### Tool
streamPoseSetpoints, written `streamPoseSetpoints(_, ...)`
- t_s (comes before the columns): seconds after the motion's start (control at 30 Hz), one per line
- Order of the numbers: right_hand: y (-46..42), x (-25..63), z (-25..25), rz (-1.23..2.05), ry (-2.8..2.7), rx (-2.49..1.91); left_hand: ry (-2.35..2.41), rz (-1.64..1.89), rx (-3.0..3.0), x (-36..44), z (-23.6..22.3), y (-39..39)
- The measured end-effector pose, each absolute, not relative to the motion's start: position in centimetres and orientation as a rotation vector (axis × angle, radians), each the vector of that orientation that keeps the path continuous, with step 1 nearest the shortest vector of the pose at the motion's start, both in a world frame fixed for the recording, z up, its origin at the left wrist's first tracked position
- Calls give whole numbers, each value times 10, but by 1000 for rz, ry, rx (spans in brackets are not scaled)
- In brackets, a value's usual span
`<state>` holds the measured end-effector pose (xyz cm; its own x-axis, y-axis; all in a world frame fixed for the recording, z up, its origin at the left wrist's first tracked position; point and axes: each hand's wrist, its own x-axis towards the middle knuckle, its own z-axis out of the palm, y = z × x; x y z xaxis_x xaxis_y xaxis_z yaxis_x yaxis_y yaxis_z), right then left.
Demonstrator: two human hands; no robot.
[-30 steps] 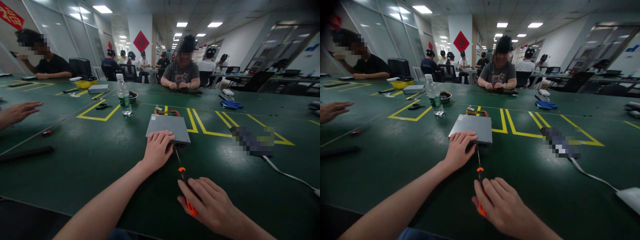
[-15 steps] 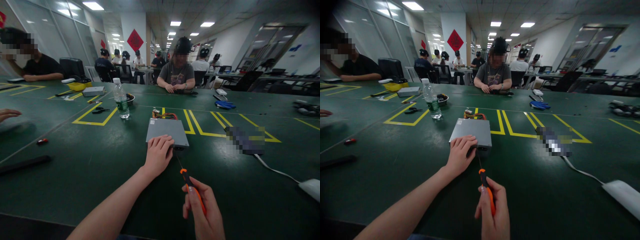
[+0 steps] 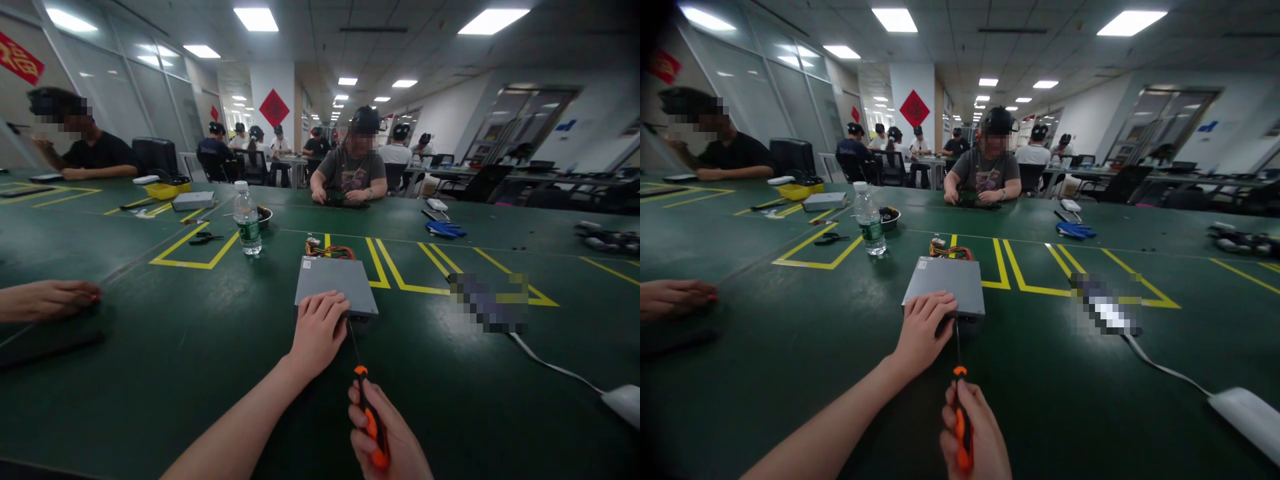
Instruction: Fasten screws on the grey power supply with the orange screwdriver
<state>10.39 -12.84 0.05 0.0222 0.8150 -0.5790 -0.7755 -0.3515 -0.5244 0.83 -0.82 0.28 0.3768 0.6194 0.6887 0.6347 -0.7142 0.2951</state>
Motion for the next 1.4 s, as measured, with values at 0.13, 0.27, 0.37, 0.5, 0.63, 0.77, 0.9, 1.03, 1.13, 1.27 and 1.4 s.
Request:
streamPoseSetpoints(0.13,-125,110,-10,1732,-26,-974,-1181,-1296,-2585,8,3,-9)
streamPoseSetpoints(0.27,-125,116,-20,1779,-170,-999,-1190,-1299,-2568,9,1,-8)
streamPoseSetpoints(0.37,-123,117,-21,1804,-146,-943,-1193,-1300,-2558,10,0,-7)
streamPoseSetpoints(0.5,-121,113,-18,1837,-76,-871,-1214,-1298,-2574,10,0,-8)
streamPoseSetpoints(0.63,-122,111,-17,1773,-187,-975,-1204,-1321,-2581,10,-1,-8)
streamPoseSetpoints(0.77,-120,114,-19,1745,-225,-972,-1208,-1324,-2559,10,0,-8)
streamPoseSetpoints(0.9,-117,117,-22,1780,-117,-925,-1221,-1315,-2545,11,0,-8)
streamPoseSetpoints(1.03,-119,116,-23,1756,-174,-988,-1220,-1312,-2525,12,0,-8)
streamPoseSetpoints(1.13,-122,112,-19,1741,-191,-1009,-1212,-1312,-2531,11,1,-9)
streamPoseSetpoints(1.27,-123,102,-8,1667,18,-980,-1217,-1293,-2560,10,2,-9)
streamPoseSetpoints(1.4,-124,97,-2,1583,42,-988,-1224,-1300,-2569,10,3,-9)
